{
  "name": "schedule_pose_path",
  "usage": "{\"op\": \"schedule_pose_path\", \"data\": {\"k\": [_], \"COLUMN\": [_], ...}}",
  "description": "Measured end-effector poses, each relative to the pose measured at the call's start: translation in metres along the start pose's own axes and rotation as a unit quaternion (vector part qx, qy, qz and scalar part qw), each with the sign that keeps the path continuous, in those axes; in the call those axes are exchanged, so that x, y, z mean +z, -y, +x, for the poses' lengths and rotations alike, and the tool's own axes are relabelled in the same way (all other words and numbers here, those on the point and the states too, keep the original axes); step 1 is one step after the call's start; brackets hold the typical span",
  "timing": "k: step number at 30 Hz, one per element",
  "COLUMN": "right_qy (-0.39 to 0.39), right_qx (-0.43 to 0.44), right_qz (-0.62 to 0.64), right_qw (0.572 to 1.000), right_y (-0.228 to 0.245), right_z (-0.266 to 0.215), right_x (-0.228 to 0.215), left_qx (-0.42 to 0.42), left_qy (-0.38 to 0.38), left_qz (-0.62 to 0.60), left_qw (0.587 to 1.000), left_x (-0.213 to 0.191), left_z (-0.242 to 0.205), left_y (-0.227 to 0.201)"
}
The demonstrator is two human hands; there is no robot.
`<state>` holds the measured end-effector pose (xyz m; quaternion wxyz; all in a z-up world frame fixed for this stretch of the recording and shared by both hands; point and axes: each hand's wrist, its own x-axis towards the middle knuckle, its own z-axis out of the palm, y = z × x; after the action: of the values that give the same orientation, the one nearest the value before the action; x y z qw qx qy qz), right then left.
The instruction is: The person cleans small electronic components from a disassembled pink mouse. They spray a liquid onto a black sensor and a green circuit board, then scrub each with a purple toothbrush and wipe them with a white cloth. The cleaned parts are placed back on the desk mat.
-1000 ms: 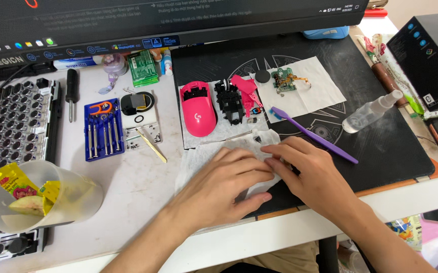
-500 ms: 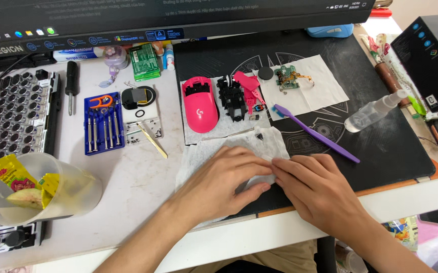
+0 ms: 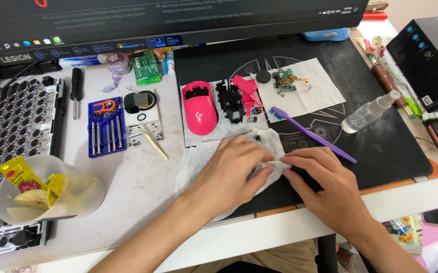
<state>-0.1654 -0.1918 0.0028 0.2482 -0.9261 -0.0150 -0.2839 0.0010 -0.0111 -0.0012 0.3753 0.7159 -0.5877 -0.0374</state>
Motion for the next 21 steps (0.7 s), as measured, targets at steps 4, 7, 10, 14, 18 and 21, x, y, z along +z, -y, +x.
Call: {"op": "schedule_pose_path", "data": {"k": [4, 7, 10, 14, 18, 21], "right_qy": [-0.006, -0.014, -0.026, -0.031, -0.045, -0.045], "right_qx": [0.009, 0.007, 0.009, 0.020, 0.032, 0.071], "right_qz": [-0.027, -0.019, -0.012, -0.005, -0.013, -0.038], "right_qw": [1.000, 1.000, 1.000, 0.999, 0.998, 0.996], "right_y": [-0.007, -0.008, -0.007, -0.010, -0.012, -0.019], "right_z": [-0.003, -0.004, -0.006, -0.010, -0.009, -0.013], "right_x": [0.000, 0.002, 0.003, 0.007, 0.005, 0.009], "left_qx": [-0.037, -0.036, -0.038, -0.012, 0.013, -0.008], "left_qy": [0.036, 0.039, 0.060, 0.074, 0.054, 0.067], "left_qz": [0.038, 0.086, 0.126, 0.169, 0.176, 0.189], "left_qw": [0.998, 0.995, 0.989, 0.983, 0.983, 0.980], "left_x": [0.005, 0.012, 0.015, 0.022, 0.025, 0.028], "left_z": [0.010, 0.014, 0.016, 0.021, 0.019, 0.016], "left_y": [-0.008, -0.008, -0.007, -0.004, -0.007, -0.007]}}
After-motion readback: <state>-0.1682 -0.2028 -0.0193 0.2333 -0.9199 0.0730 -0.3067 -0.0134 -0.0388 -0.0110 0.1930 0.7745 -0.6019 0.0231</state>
